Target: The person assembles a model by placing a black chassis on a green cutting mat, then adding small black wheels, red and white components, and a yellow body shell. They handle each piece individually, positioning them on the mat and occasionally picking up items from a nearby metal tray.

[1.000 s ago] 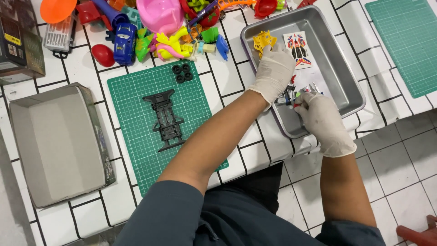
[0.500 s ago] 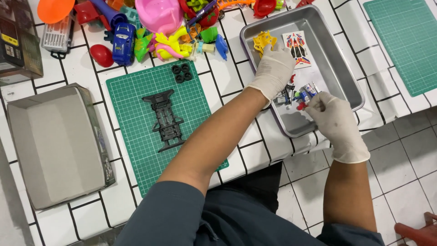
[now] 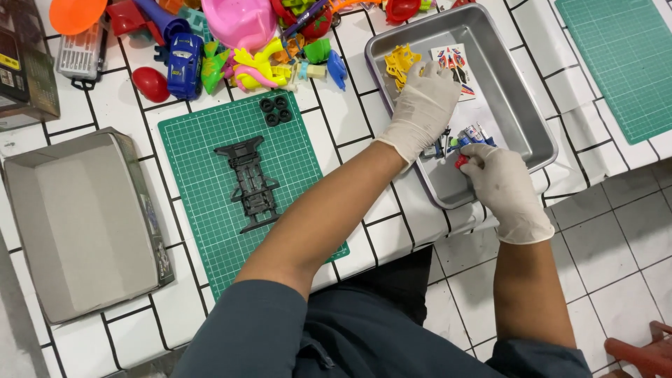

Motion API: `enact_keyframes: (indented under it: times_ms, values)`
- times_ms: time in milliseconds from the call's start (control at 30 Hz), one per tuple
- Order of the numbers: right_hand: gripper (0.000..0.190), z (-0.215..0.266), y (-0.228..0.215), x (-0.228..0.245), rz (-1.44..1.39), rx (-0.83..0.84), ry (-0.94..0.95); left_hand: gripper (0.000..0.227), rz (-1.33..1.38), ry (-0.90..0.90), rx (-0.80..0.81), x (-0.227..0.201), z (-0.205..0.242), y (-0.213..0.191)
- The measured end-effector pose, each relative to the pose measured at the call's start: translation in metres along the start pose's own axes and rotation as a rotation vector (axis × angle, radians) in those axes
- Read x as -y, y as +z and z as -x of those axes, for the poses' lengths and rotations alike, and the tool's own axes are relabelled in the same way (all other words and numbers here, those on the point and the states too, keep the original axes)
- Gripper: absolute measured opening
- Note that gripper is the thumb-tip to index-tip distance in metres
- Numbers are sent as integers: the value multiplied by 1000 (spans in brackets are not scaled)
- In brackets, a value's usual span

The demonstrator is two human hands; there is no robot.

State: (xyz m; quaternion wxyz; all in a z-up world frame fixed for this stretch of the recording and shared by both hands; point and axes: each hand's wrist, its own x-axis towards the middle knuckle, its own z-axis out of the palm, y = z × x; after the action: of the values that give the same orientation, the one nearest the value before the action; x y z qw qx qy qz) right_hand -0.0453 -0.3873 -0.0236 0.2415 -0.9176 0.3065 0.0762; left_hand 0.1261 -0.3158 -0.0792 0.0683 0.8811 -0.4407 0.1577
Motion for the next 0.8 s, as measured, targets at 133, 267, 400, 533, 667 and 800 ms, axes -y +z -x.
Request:
enact_keyframes:
  times_ms: [133, 267, 400, 533, 667, 800]
  values:
    - [26, -8, 11, -7, 0, 32, 44, 20, 73, -11, -19, -7, 16, 5]
    - [26, -35, 40, -46, 178, -81, 76, 6, 510, -52, -298, 1, 45, 11]
    - [21, -36, 40, -47, 157, -95, 11, 11, 621, -133, -215, 21, 87, -44]
    - [17, -28, 36, -39, 182, -120, -86, 13, 731, -202, -205, 43, 123, -59]
    - [16, -21, 36, -39, 180, -139, -140, 2, 776, -284, -253, 77, 167, -85]
    - [18, -3, 18, -12, 110, -162, -112, 8, 703, -432, -337, 124, 216, -107]
